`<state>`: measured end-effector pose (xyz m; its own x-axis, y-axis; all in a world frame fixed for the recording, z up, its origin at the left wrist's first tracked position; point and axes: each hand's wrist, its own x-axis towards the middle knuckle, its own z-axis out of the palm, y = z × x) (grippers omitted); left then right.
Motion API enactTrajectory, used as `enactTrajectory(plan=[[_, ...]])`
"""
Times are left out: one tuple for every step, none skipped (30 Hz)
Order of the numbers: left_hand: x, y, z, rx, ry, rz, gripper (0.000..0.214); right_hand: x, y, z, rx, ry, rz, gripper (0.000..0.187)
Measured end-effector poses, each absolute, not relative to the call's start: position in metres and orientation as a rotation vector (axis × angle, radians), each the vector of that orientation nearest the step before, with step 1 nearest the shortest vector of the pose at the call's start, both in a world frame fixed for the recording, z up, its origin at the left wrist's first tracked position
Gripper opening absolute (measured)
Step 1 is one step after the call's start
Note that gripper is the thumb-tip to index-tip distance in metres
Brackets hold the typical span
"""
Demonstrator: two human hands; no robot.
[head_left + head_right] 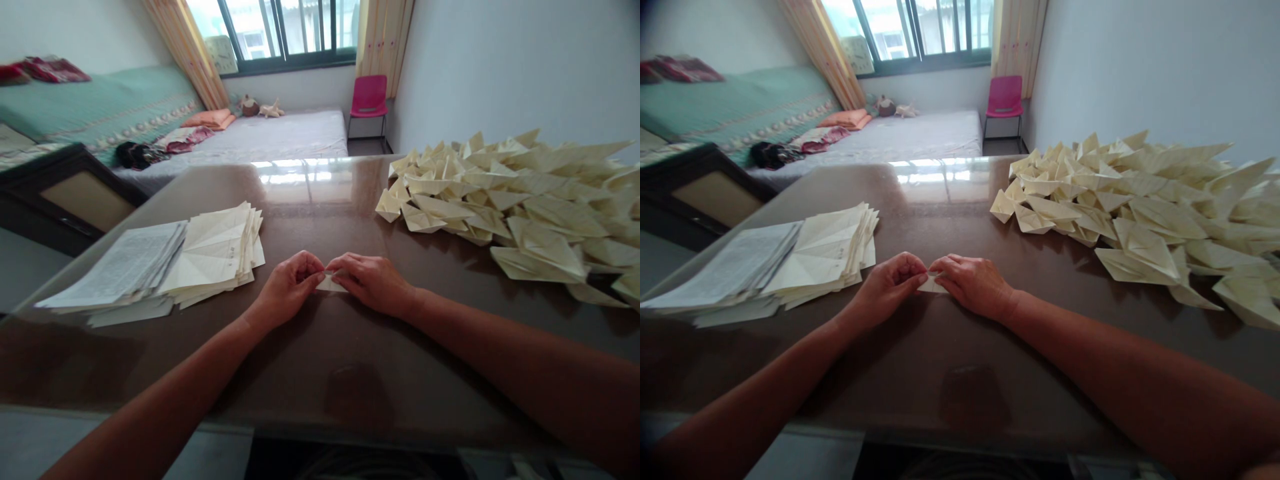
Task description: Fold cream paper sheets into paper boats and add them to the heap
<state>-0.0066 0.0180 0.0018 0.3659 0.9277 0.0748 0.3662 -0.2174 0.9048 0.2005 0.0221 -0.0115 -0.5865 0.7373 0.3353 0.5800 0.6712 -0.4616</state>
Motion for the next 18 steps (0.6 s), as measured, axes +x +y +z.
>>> enactTrajectory(plan=[[-0.0065,0.0181,0.0013,1.76,1.136,0.816,0.015,0.2005,0.0223,-0.0117,-1.012,-2.378,0.42,0.022],[-0.0062,0.018,0.0007,1.752,1.129,0.808,0.015,0.2004,0.0224,-0.0118,-1.007,-2.373,0.425,0.021],[-0.0059,0.0177,-0.0001,1.746,1.126,0.799,0.014,0.2002,0.0223,-0.0118,-1.005,-2.369,0.43,0.019],[-0.0055,0.0173,-0.0009,1.744,1.126,0.792,0.014,0.1999,0.0222,-0.0118,-1.005,-2.363,0.432,0.018],[-0.0051,0.0168,-0.0019,1.745,1.13,0.787,0.014,0.1996,0.0219,-0.0116,-1.006,-2.354,0.433,0.016],[-0.0048,0.0164,-0.0028,1.75,1.135,0.78,0.013,0.1992,0.0216,-0.0115,-1.008,-2.344,0.432,0.015],[-0.0046,0.016,-0.0035,1.758,1.147,0.771,0.013,0.1989,0.0213,-0.0113,-1.01,-2.335,0.43,0.014],[-0.0046,0.0158,-0.0041,1.772,1.159,0.766,0.013,0.1986,0.0209,-0.0112,-1.012,-2.326,0.427,0.013],[-0.0047,0.0157,-0.0045,1.791,1.17,0.767,0.012,0.1984,0.0205,-0.0111,-1.012,-2.319,0.423,0.012],[-0.005,0.0158,-0.0047,1.82,1.179,0.768,0.012,0.1982,0.0201,-0.0112,-1.014,-2.312,0.42,0.012],[-0.0052,0.016,-0.0047,1.857,1.185,0.769,0.012,0.1981,0.0198,-0.0113,-1.017,-2.305,0.419,0.011],[-0.0056,0.0161,-0.0045,1.902,1.189,0.77,0.012,0.1979,0.0195,-0.0115,-1.021,-2.297,0.419,0.011],[-0.0058,0.0163,-0.0042,1.95,1.192,0.768,0.013,0.1978,0.0192,-0.0117,-1.027,-2.286,0.418,0.011],[-0.006,0.0162,-0.0037,1.998,1.196,0.757,0.013,0.1977,0.0189,-0.0119,-1.036,-2.276,0.417,0.01],[-0.0061,0.016,-0.0032,2.044,1.206,0.744,0.014,0.1975,0.0188,-0.0122,-1.045,-2.265,0.416,0.01],[-0.006,0.0156,-0.0024,2.084,1.218,0.737,0.014,0.1973,0.0186,-0.0125,-1.054,-2.253,0.412,0.009],[-0.0058,0.0151,-0.0016,2.118,1.229,0.737,0.015,0.1971,0.0185,-0.0127,-1.063,-2.241,0.409,0.008],[-0.0055,0.0145,-0.0007,2.144,1.238,0.741,0.015,0.1969,0.0185,-0.0129,-1.071,-2.229,0.407,0.008]])
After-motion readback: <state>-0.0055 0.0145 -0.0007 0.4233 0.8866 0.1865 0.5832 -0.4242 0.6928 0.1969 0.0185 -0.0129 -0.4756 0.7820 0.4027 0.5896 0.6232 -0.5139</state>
